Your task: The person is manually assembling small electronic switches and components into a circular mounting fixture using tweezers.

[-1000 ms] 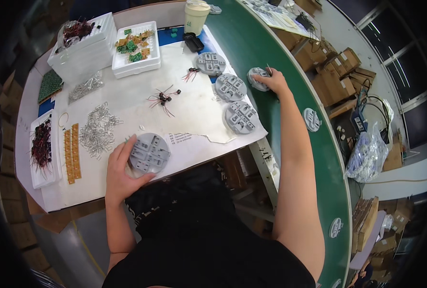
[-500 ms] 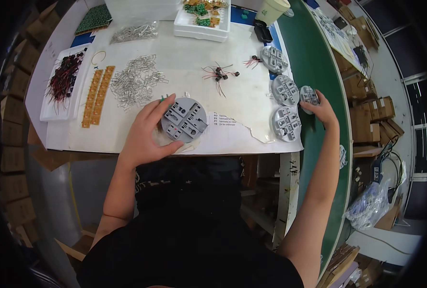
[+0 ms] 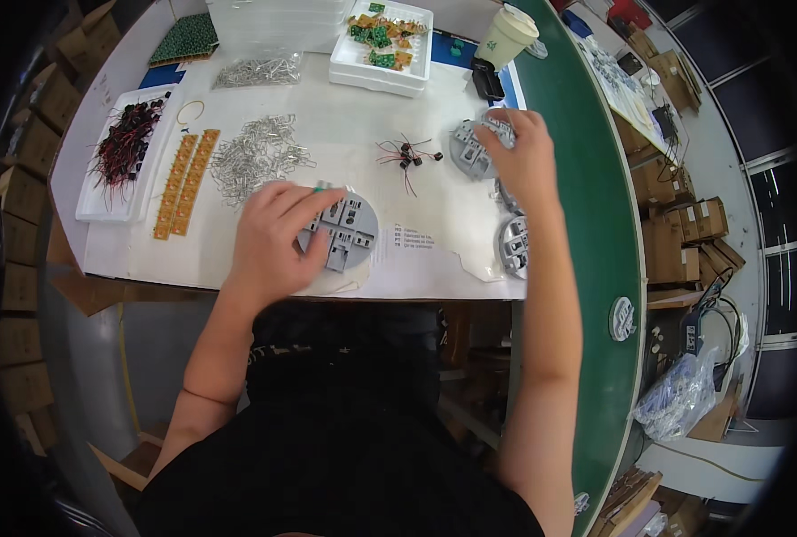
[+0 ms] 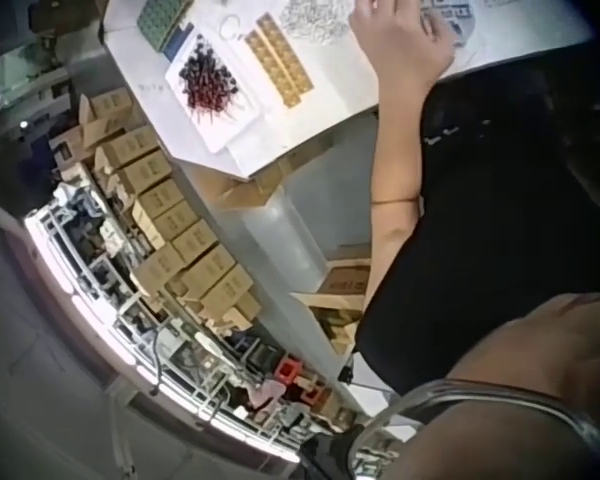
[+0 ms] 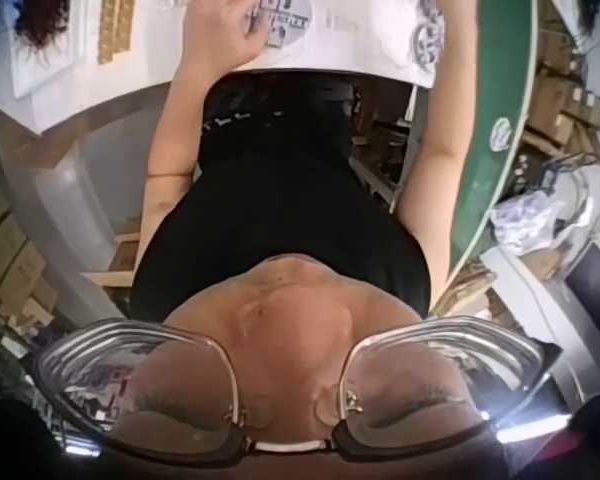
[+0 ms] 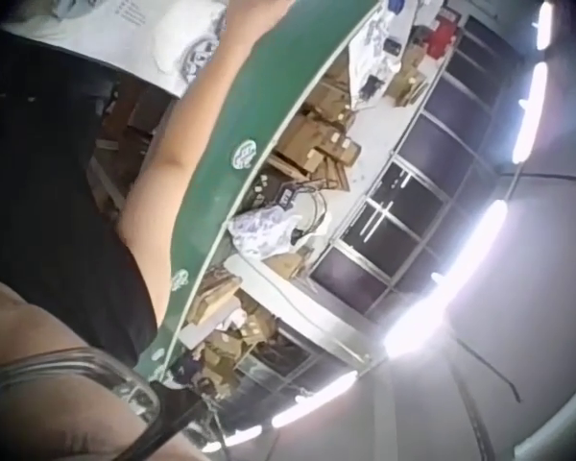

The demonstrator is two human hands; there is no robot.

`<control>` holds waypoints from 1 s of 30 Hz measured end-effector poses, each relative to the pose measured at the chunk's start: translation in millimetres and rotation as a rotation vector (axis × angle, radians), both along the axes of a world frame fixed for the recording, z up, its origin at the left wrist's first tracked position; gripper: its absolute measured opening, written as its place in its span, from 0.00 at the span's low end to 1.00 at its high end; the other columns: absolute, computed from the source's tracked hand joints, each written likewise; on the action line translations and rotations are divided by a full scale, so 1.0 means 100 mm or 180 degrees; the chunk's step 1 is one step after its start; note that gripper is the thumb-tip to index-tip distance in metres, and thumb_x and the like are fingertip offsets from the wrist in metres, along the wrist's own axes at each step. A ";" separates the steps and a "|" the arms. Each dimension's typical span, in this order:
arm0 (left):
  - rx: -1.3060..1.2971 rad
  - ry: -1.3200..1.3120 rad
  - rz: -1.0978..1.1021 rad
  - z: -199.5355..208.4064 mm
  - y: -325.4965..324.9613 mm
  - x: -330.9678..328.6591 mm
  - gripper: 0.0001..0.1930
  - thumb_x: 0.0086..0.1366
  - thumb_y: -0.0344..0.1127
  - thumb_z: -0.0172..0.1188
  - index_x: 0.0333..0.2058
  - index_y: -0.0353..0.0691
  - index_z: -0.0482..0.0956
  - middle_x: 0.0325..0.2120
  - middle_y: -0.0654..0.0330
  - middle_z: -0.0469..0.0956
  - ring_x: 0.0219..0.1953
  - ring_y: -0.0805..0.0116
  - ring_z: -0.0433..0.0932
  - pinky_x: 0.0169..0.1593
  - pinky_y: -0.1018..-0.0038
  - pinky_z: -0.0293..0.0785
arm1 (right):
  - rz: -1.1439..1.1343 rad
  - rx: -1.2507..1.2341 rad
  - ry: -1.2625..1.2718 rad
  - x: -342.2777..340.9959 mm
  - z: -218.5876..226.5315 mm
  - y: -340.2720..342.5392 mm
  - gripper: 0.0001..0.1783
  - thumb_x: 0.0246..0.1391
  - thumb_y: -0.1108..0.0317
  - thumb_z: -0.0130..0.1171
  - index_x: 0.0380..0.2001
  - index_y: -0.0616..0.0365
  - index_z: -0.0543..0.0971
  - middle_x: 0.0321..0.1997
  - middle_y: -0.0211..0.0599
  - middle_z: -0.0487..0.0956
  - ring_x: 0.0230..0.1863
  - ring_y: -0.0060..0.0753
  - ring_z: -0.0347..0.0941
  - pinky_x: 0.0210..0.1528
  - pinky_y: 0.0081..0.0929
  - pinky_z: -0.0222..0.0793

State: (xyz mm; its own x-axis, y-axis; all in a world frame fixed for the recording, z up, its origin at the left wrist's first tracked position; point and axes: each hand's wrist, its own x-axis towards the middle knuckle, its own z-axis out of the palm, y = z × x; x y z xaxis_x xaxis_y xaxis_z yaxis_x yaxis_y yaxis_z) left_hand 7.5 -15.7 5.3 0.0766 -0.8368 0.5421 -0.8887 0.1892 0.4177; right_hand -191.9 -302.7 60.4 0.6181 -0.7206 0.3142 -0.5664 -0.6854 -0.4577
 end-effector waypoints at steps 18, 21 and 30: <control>0.0533 0.1661 0.0208 -0.09 0.39 0.01 0.34 0.56 0.32 0.75 0.63 0.42 0.78 0.51 0.51 0.80 0.55 0.50 0.79 0.59 0.61 0.79 | 0.1004 0.0894 0.0605 1.39 -0.47 0.95 0.11 0.54 0.65 0.71 0.38 0.61 0.88 0.37 0.44 0.88 0.39 0.39 0.86 0.45 0.36 0.79; 0.0533 0.1950 0.0103 -0.14 0.35 0.09 0.34 0.56 0.30 0.75 0.63 0.42 0.78 0.50 0.51 0.80 0.53 0.52 0.81 0.57 0.62 0.80 | 0.1017 0.1302 0.0356 1.04 -0.14 0.91 0.10 0.56 0.67 0.70 0.37 0.62 0.87 0.37 0.41 0.88 0.38 0.32 0.84 0.45 0.32 0.79; 0.0446 0.2095 -0.0013 -0.20 0.30 0.12 0.35 0.53 0.27 0.78 0.62 0.40 0.79 0.50 0.54 0.82 0.50 0.60 0.84 0.56 0.68 0.81 | 0.0802 0.2027 0.0552 0.71 -0.08 1.23 0.13 0.58 0.67 0.72 0.42 0.64 0.84 0.36 0.35 0.85 0.37 0.24 0.80 0.41 0.27 0.75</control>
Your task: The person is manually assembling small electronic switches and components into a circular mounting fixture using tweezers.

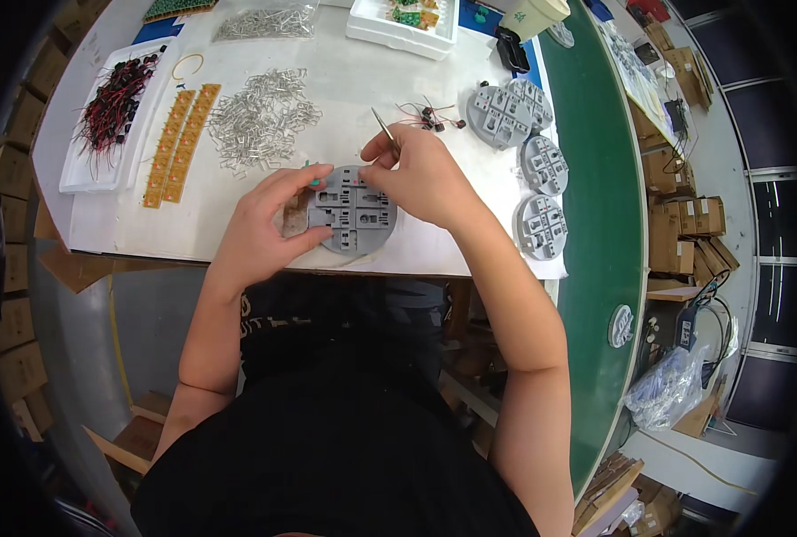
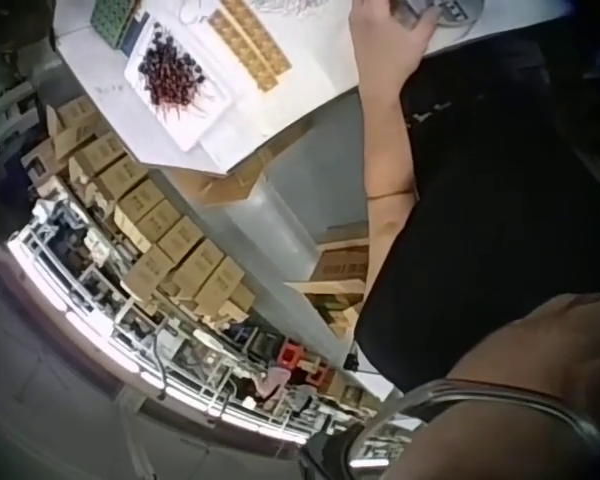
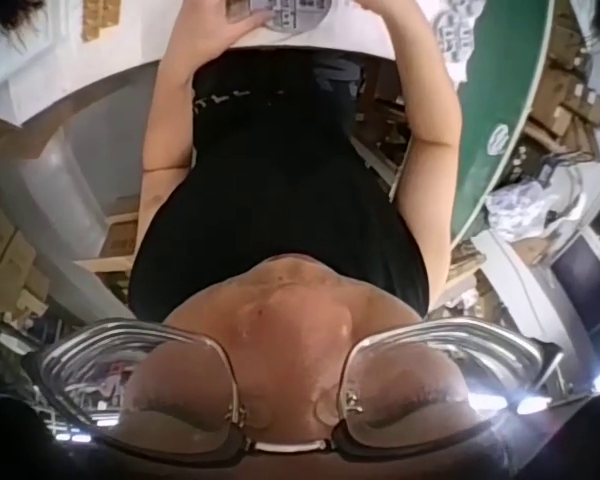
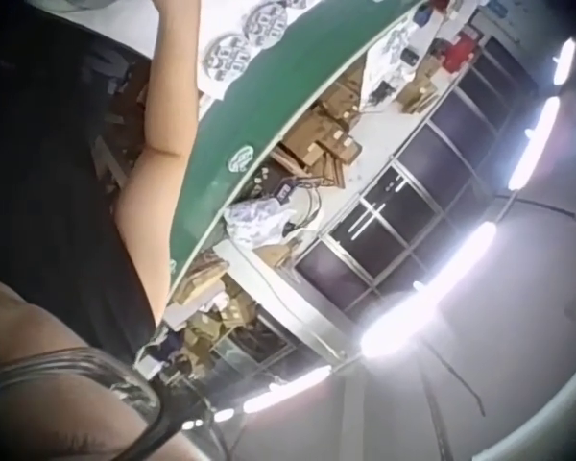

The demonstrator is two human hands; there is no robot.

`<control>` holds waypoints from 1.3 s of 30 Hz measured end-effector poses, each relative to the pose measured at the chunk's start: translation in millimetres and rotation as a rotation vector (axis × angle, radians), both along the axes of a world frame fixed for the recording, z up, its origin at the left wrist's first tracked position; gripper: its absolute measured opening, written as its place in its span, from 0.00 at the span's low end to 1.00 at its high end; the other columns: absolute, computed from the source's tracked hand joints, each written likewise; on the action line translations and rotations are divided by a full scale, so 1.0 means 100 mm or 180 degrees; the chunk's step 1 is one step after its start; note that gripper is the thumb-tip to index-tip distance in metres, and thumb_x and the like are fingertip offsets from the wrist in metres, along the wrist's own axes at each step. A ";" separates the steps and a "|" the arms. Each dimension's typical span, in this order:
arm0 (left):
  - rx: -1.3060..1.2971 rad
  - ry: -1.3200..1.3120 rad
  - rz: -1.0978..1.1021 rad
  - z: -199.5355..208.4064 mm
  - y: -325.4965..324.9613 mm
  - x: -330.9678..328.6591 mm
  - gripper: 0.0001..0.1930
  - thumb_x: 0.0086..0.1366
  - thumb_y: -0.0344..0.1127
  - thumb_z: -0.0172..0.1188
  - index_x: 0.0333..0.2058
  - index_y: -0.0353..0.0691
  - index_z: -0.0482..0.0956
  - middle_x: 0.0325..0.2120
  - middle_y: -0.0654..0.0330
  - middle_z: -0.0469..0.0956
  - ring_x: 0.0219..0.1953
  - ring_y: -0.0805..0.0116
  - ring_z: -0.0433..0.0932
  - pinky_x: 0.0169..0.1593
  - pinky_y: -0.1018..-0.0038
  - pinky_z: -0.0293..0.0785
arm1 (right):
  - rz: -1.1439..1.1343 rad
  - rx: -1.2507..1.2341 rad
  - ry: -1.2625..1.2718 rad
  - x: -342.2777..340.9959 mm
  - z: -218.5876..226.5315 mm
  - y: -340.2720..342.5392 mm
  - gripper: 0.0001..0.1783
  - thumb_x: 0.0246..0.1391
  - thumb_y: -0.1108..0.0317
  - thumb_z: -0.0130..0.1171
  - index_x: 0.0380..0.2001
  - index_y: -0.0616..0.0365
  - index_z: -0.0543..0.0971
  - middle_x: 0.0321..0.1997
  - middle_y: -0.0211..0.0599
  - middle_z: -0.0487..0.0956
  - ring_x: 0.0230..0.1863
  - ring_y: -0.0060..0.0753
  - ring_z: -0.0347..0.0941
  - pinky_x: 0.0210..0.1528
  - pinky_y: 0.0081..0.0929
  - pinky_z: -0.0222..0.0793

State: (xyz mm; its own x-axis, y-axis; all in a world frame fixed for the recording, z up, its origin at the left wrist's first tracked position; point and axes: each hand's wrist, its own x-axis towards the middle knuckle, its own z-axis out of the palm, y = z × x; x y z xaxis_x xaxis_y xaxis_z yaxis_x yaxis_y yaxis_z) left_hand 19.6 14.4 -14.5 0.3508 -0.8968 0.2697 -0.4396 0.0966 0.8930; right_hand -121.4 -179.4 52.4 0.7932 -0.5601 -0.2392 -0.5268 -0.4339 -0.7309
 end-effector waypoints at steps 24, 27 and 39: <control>0.0647 -0.1431 0.0375 0.22 -0.07 -0.22 0.52 0.46 0.52 0.81 0.69 0.45 0.70 0.55 0.52 0.76 0.54 0.51 0.78 0.58 0.59 0.75 | -0.0434 0.0223 -0.0776 -0.26 -0.04 -0.12 0.14 0.57 0.70 0.72 0.44 0.64 0.83 0.34 0.26 0.82 0.30 0.14 0.72 0.33 0.16 0.67; 0.0125 -0.1579 0.0509 0.15 -0.13 -0.14 0.52 0.45 0.53 0.81 0.69 0.44 0.70 0.55 0.52 0.75 0.54 0.51 0.77 0.58 0.59 0.75 | -0.0396 0.0217 -0.0749 -0.20 -0.09 -0.11 0.13 0.56 0.70 0.71 0.43 0.64 0.83 0.34 0.27 0.82 0.32 0.15 0.73 0.36 0.18 0.68; 0.0134 -0.1316 0.0541 -0.01 -0.15 -0.41 0.56 0.37 0.52 0.86 0.66 0.41 0.71 0.52 0.55 0.74 0.52 0.52 0.76 0.58 0.60 0.74 | -0.0393 0.0222 -0.0050 -0.16 -0.07 -0.10 0.14 0.52 0.70 0.70 0.39 0.65 0.80 0.31 0.36 0.82 0.31 0.26 0.78 0.35 0.28 0.75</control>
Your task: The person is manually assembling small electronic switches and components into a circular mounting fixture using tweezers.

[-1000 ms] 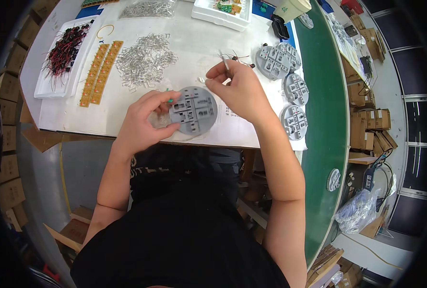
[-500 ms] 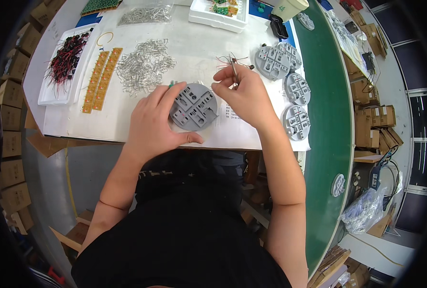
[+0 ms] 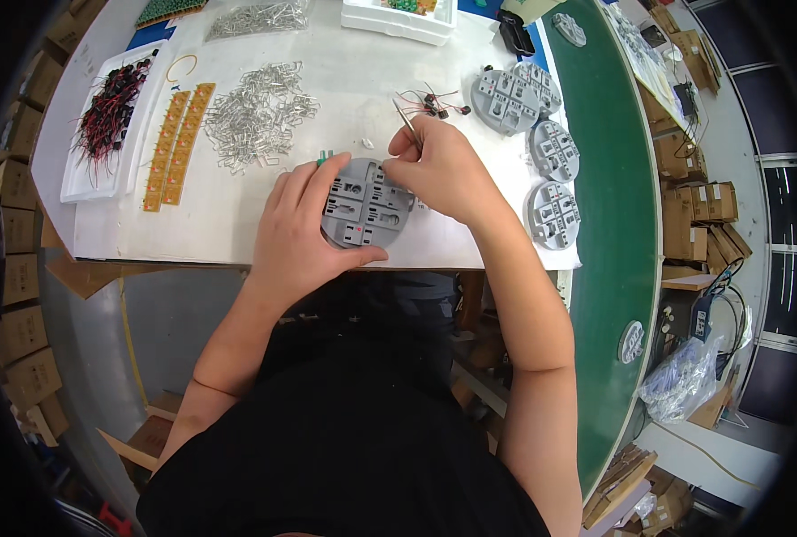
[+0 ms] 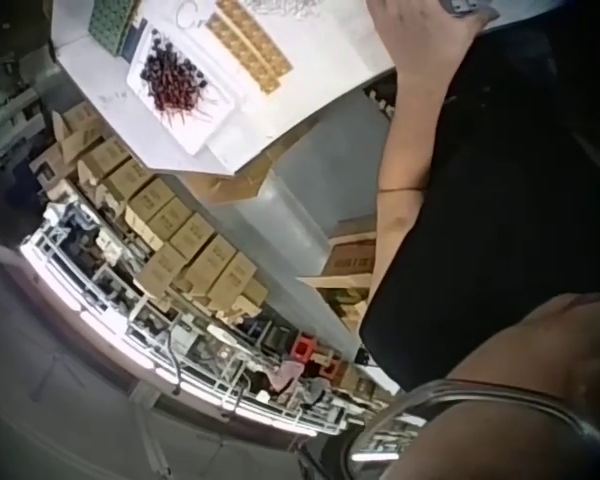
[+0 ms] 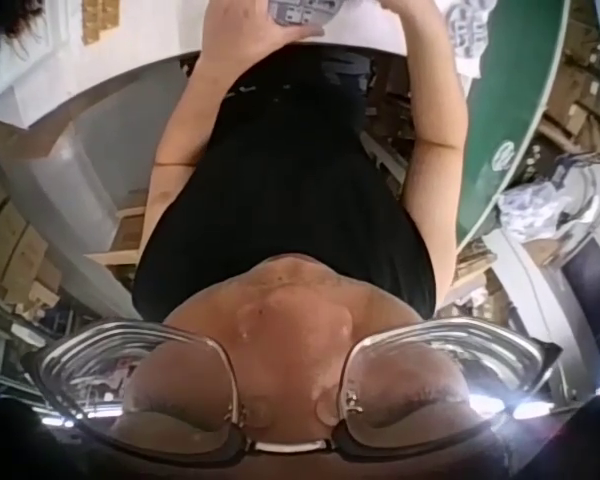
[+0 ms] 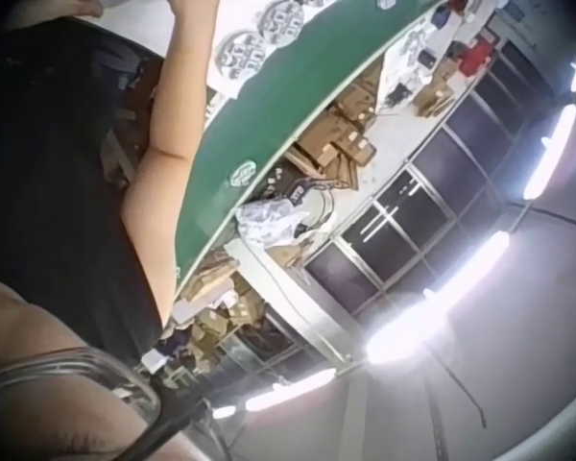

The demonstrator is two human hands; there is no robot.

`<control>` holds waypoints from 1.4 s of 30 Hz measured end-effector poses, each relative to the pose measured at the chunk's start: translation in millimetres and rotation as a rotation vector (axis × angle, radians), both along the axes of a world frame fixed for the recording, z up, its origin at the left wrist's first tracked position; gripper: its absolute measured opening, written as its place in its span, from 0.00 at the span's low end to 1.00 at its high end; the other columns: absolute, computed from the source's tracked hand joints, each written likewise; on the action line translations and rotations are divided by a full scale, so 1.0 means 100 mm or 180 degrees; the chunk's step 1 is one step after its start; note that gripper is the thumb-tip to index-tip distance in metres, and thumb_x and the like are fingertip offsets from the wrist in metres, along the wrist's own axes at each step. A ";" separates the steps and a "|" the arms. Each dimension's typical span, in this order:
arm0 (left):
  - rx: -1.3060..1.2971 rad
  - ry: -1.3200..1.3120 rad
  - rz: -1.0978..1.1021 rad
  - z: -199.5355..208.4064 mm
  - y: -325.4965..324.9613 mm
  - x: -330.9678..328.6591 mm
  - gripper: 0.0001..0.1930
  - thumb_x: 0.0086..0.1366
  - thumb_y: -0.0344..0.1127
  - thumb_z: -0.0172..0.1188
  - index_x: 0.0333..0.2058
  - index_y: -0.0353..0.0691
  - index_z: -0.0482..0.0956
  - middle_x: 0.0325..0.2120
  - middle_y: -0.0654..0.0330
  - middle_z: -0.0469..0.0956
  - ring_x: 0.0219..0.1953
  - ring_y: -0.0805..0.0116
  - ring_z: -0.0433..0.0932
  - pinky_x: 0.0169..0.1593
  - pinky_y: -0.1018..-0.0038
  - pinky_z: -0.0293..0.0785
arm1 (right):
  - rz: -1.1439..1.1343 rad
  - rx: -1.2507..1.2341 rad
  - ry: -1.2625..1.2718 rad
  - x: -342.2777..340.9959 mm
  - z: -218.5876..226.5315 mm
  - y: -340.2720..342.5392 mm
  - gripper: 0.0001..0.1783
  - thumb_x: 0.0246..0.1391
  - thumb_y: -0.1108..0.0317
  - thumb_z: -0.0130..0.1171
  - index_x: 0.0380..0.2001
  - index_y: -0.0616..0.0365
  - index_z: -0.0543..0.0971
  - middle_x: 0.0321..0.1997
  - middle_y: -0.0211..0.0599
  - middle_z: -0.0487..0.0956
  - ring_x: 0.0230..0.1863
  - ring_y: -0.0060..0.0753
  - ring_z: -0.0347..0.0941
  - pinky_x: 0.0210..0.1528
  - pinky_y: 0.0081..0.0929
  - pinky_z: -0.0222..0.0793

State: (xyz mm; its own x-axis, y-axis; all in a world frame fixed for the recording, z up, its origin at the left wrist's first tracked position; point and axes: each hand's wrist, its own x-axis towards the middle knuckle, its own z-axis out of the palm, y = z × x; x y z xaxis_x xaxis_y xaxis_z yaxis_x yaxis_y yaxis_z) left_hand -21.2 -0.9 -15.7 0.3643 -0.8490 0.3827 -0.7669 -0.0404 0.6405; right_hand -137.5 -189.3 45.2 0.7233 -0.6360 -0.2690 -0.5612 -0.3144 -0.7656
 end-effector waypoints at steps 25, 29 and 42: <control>0.0173 0.0169 -0.0045 -0.02 0.02 -0.01 0.59 0.38 0.58 0.86 0.68 0.39 0.69 0.57 0.52 0.75 0.55 0.48 0.75 0.62 0.56 0.73 | 0.0756 -0.2103 -0.0790 -0.42 -0.41 0.32 0.15 0.57 0.68 0.74 0.48 0.49 0.90 0.43 0.32 0.83 0.24 0.25 0.79 0.28 0.28 0.74; 0.0173 0.0197 -0.0103 0.01 0.02 0.03 0.60 0.37 0.59 0.86 0.69 0.40 0.69 0.57 0.52 0.74 0.56 0.49 0.75 0.62 0.56 0.73 | 0.0581 -0.2724 -0.0572 -0.49 -0.42 0.44 0.17 0.54 0.66 0.76 0.48 0.45 0.90 0.49 0.33 0.81 0.24 0.34 0.80 0.27 0.31 0.76; 0.0242 0.0358 -0.0232 0.05 -0.06 0.10 0.52 0.45 0.53 0.85 0.67 0.39 0.71 0.51 0.52 0.78 0.53 0.50 0.77 0.57 0.58 0.75 | 0.0507 -0.2992 -0.1177 -0.55 -0.66 0.27 0.17 0.49 0.61 0.79 0.42 0.47 0.88 0.46 0.30 0.82 0.22 0.31 0.78 0.23 0.30 0.73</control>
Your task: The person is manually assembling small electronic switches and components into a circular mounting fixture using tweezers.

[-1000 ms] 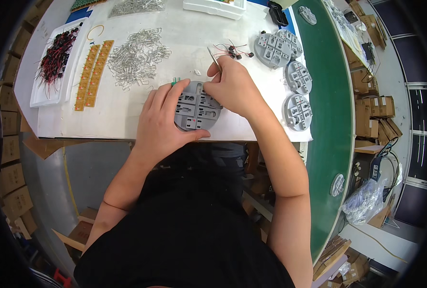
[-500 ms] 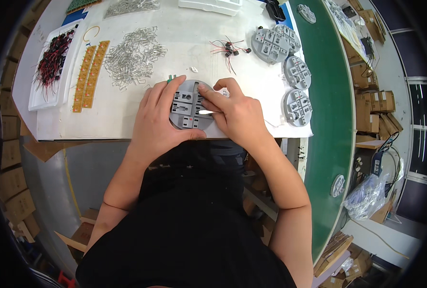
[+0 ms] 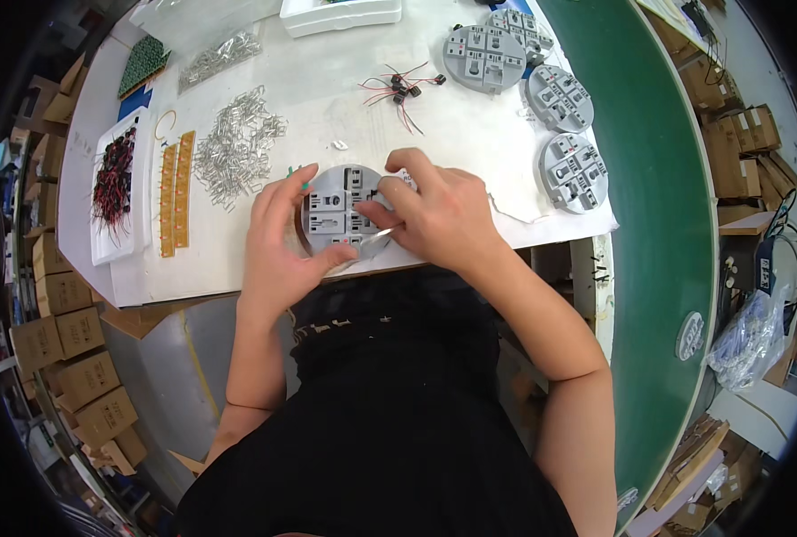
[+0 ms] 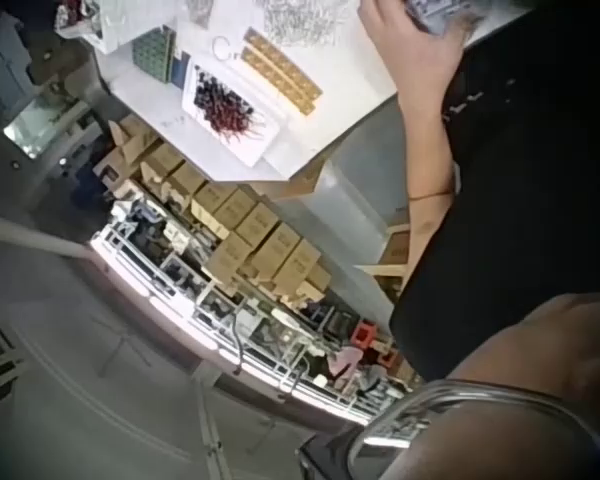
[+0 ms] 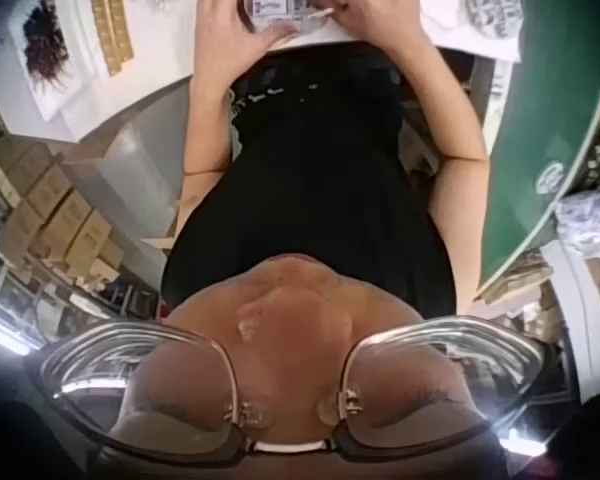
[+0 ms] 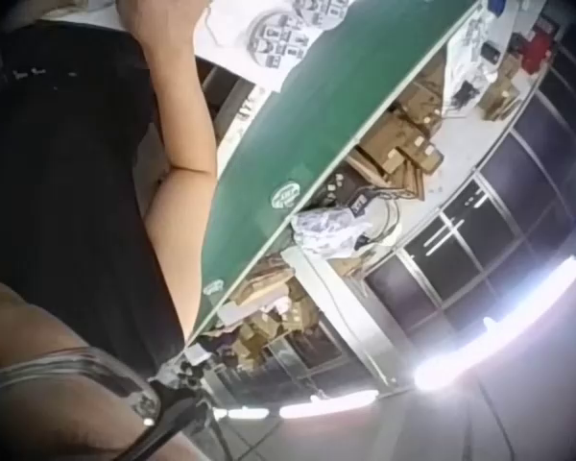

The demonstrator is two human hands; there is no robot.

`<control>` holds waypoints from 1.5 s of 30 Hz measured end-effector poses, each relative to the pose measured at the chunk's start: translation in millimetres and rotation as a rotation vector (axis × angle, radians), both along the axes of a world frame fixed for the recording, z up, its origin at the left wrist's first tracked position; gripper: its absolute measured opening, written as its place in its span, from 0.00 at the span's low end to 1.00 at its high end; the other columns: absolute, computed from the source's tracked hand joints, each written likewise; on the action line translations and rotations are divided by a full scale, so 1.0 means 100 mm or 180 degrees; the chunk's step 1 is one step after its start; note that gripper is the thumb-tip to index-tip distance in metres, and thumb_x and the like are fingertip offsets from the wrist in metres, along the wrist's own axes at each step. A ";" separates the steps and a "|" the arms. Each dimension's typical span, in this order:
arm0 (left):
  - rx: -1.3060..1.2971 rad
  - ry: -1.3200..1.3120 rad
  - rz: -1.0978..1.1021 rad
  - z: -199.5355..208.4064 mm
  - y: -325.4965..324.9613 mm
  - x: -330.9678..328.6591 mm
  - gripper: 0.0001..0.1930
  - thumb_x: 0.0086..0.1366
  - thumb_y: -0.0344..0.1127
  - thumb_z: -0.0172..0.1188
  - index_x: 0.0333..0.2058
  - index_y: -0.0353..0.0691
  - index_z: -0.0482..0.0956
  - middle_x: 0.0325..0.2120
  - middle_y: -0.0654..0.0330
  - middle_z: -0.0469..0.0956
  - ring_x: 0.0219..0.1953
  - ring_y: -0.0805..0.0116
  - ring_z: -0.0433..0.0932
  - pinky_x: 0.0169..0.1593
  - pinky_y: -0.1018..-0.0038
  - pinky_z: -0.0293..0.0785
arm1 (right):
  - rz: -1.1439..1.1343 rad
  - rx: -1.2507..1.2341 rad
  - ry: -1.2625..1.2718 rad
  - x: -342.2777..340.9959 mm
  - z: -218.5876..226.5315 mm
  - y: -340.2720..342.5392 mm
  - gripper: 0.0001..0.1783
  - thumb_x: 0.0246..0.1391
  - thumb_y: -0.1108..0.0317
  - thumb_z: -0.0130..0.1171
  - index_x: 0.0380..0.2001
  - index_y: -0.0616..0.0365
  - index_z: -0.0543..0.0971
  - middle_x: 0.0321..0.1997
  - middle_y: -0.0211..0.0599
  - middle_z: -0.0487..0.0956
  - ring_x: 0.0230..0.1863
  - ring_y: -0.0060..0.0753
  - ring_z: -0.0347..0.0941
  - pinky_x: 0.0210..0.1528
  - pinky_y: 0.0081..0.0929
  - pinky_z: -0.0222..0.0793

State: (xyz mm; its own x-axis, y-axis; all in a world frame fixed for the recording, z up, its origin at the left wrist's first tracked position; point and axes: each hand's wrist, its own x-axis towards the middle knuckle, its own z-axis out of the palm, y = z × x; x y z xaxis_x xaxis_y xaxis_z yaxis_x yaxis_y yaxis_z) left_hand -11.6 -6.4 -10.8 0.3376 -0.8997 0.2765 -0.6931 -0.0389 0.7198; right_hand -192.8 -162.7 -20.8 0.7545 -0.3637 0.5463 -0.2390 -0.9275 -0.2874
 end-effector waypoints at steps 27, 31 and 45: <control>0.0575 -0.1107 -0.0771 0.40 -0.57 0.09 0.12 0.64 0.29 0.71 0.46 0.37 0.84 0.36 0.54 0.85 0.38 0.54 0.85 0.41 0.63 0.80 | -0.1093 0.3293 -0.1608 -0.11 -0.06 -0.14 0.09 0.57 0.70 0.75 0.38 0.59 0.85 0.30 0.32 0.80 0.26 0.23 0.74 0.27 0.22 0.68; 0.0058 -0.0970 -0.0595 0.31 -0.51 0.04 0.13 0.63 0.28 0.70 0.46 0.36 0.84 0.38 0.55 0.82 0.41 0.53 0.81 0.44 0.62 0.79 | -0.1015 0.2241 -0.1033 -0.07 0.17 -0.28 0.12 0.59 0.70 0.72 0.46 0.52 0.86 0.38 0.36 0.81 0.32 0.33 0.81 0.32 0.30 0.76; -0.0448 -0.0273 0.0154 0.02 -0.34 -0.15 0.20 0.63 0.32 0.72 0.54 0.41 0.82 0.46 0.57 0.81 0.50 0.55 0.78 0.55 0.61 0.76 | -0.0786 0.1708 -0.0206 0.10 0.54 -0.67 0.11 0.53 0.73 0.75 0.39 0.59 0.85 0.38 0.32 0.85 0.29 0.24 0.77 0.31 0.26 0.72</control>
